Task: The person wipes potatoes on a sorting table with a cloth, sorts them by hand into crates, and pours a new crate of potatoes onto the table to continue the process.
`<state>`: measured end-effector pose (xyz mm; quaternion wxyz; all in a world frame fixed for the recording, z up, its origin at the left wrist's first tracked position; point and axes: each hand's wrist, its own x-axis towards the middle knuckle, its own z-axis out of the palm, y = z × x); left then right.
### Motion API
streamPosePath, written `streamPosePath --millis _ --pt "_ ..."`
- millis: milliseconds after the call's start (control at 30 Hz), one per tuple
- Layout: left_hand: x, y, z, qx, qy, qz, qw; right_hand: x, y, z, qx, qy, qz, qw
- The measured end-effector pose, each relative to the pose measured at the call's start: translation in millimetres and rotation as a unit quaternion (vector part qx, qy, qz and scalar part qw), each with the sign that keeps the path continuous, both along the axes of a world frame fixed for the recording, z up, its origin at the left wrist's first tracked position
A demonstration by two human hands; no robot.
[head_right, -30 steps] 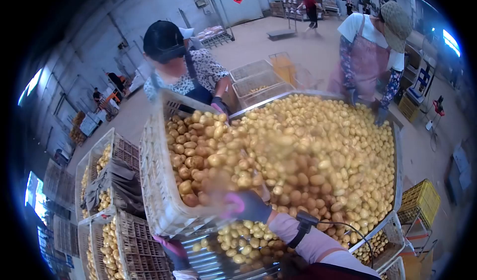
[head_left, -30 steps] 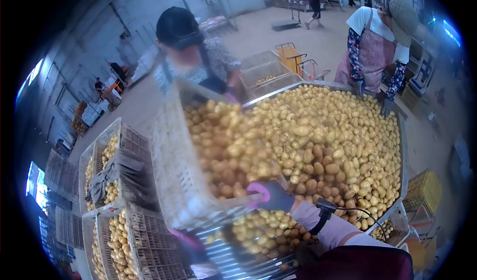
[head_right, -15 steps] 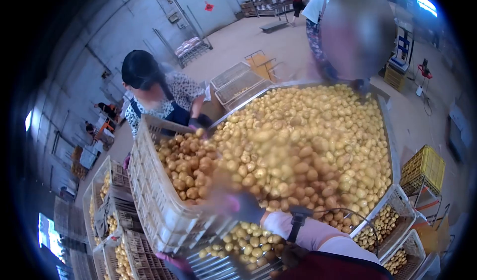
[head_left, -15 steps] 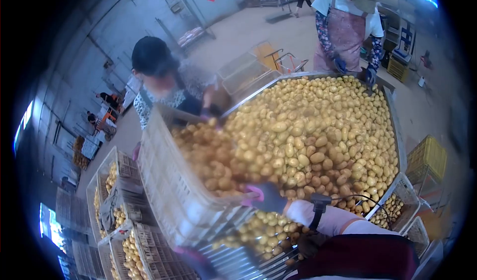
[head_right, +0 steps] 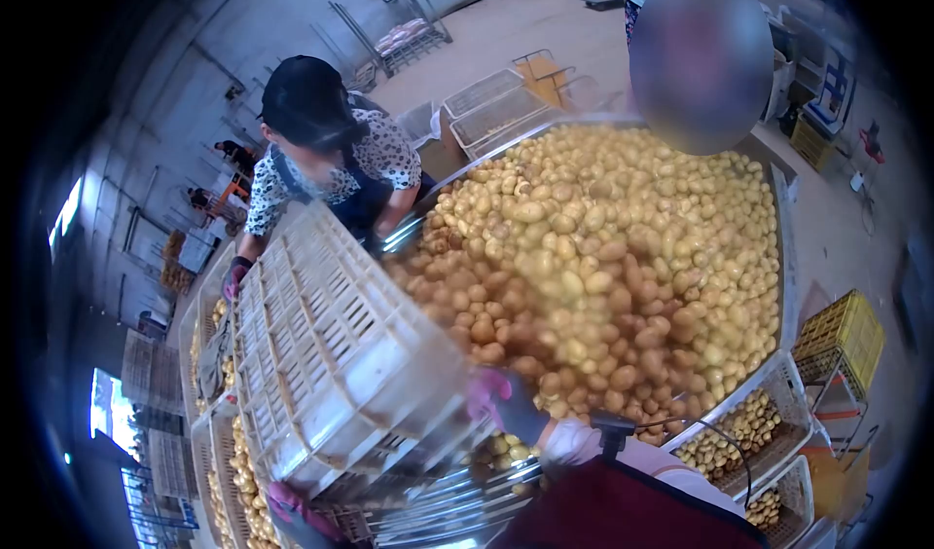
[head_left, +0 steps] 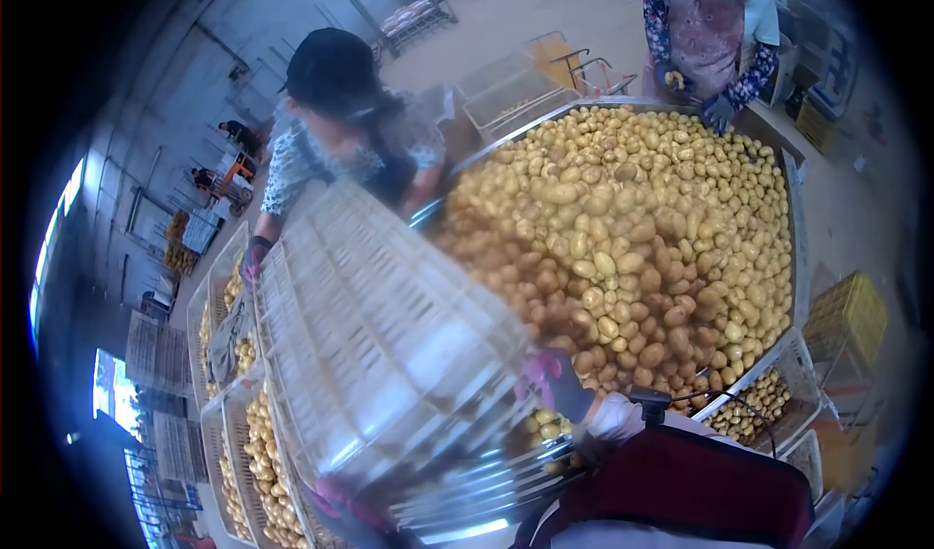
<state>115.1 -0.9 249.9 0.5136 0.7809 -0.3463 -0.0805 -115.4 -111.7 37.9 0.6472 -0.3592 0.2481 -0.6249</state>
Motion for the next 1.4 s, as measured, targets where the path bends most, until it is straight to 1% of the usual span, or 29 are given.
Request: streamPosePath --millis 33,67,100,133,167,200,233,300,333,433,467,567,600,633,700,767,833,867,900,933,1000,1033,1100,1167,1200,1267,1300,1367,1400 --pt "0.3 0.3 0.3 -0.002 0.022 -0.024 0.999 -4.7 1.1 -1.1 -0.003 -0.017 -0.015 1.0" --pt "-1.7 2.0 -0.1 -0.006 0.045 -0.049 0.998 -15.6 0.8 -3.7 0.027 0.003 -0.012 1.0" --pt "-6.1 2.1 -2.4 -0.048 0.008 -0.122 0.991 -23.4 -1.5 -3.6 0.055 0.022 -0.009 0.998" --pt "-12.1 -2.9 -6.6 -0.092 -0.029 -0.194 0.976 -20.0 -1.6 -1.4 0.094 -0.046 -0.059 0.993" --pt "-28.4 -12.4 -1.6 -0.136 -0.068 -0.262 0.953 -22.9 -7.2 -20.1 0.121 -0.071 -0.046 0.989" --pt "-37.4 -19.5 -1.3 -0.165 -0.071 -0.248 0.952 -30.2 -6.7 -21.3 0.147 -0.048 -0.051 0.987" --pt "-44.8 -22.1 5.0 -0.137 -0.117 -0.267 0.947 -35.1 -4.9 -22.9 0.176 -0.028 -0.057 0.982" --pt "-60.3 -21.5 19.8 -0.073 -0.202 -0.303 0.929 -46.5 -8.6 -29.4 0.202 -0.059 -0.064 0.976" --pt "-70.5 -24.9 25.1 -0.102 -0.138 -0.37 0.913 -51.8 -11.1 -32.8 0.216 -0.071 -0.065 0.972" --pt "-60.9 -26.0 21.0 -0.081 -0.013 -0.458 0.885 -59.5 -16.0 -37.1 0.22 -0.12 -0.087 0.964" --pt "-59.7 -19.6 23.1 -0.092 0.005 -0.491 0.866 -60.9 -12.7 -22.2 0.256 -0.126 -0.086 0.955" --pt "-37.6 -3.4 -4.0 -0.149 -0.057 -0.368 0.916 -59.9 -14.3 -17.6 0.293 -0.196 -0.047 0.935" --pt "-30.2 8.1 -10.5 -0.14 -0.114 -0.303 0.936 -56.8 -12.5 -8.9 0.267 -0.16 -0.081 0.947" --pt "-15.0 17.1 -23.9 -0.132 -0.12 -0.261 0.949 -56.2 -15.6 -19.2 0.282 -0.166 -0.058 0.943" --pt "28.2 32.3 -66.7 -0.114 -0.13 -0.177 0.969 -52.9 -17.6 -22.6 0.3 -0.199 -0.064 0.931" --pt "69.0 59.4 -115.6 -0.089 -0.042 -0.147 0.984 -56.6 -18.8 -13.6 0.236 -0.235 -0.004 0.943" --pt "79.5 77.7 -134.2 -0.069 0.021 -0.117 0.99 -61.2 -34.7 -3.2 0.175 -0.3 0.07 0.935" --pt "78.1 85.4 -139.7 -0.063 0.038 -0.103 0.992 -60.6 -40.2 7.0 0.155 -0.304 0.072 0.937" --pt "77.2 95.9 -145.9 -0.055 0.057 -0.087 0.993 -59.1 -44.1 26.6 0.135 -0.309 0.074 0.939" --pt "92.7 106.3 -165.1 -0.05 0.017 -0.098 0.994 -56.3 -40.1 73.1 0.124 -0.286 0.043 0.949" --pt "99.8 111.9 -188.4 -0.091 0.076 -0.105 0.987 -58.9 -48.8 115.3 0.072 -0.276 0.104 0.953" --pt "96.4 109.1 -189.8 -0.098 0.106 -0.095 0.985 -60.9 -60.7 107.0 -0.081 0.024 -0.019 0.996" --pt "90.9 102.6 -188.7 -0.063 0.124 -0.116 0.984 -77.7 -98.2 101.5 -0.169 0.163 -0.059 0.97" --pt "95.2 92.9 -209.9 -0.011 0.175 -0.112 0.978 -103.3 -147.5 110.6 -0.144 -0.007 0.08 0.986" --pt "90.1 88.3 -219.6 -0.033 0.224 -0.127 0.966 -119.4 -174.9 114.0 -0.188 -0.013 0.144 0.972" --pt "73.0 72.1 -237.1 -0.021 0.163 -0.152 0.975 -130.9 -192.3 129.8 -0.206 -0.067 0.218 0.951" --pt "61.5 61.2 -245.8 -0.017 0.133 -0.163 0.977 -134.0 -191.2 146.5 -0.182 -0.116 0.23 0.949" --pt "41.1 37.8 -266.8 -0.011 0.069 -0.184 0.98 -124.9 -169.4 173.5 -0.131 -0.058 0.098 0.985" --pt "34.3 25.3 -281.9 -0.008 0.035 -0.195 0.98 -105.4 -138.3 178.0 -0.101 0.049 -0.05 0.992"
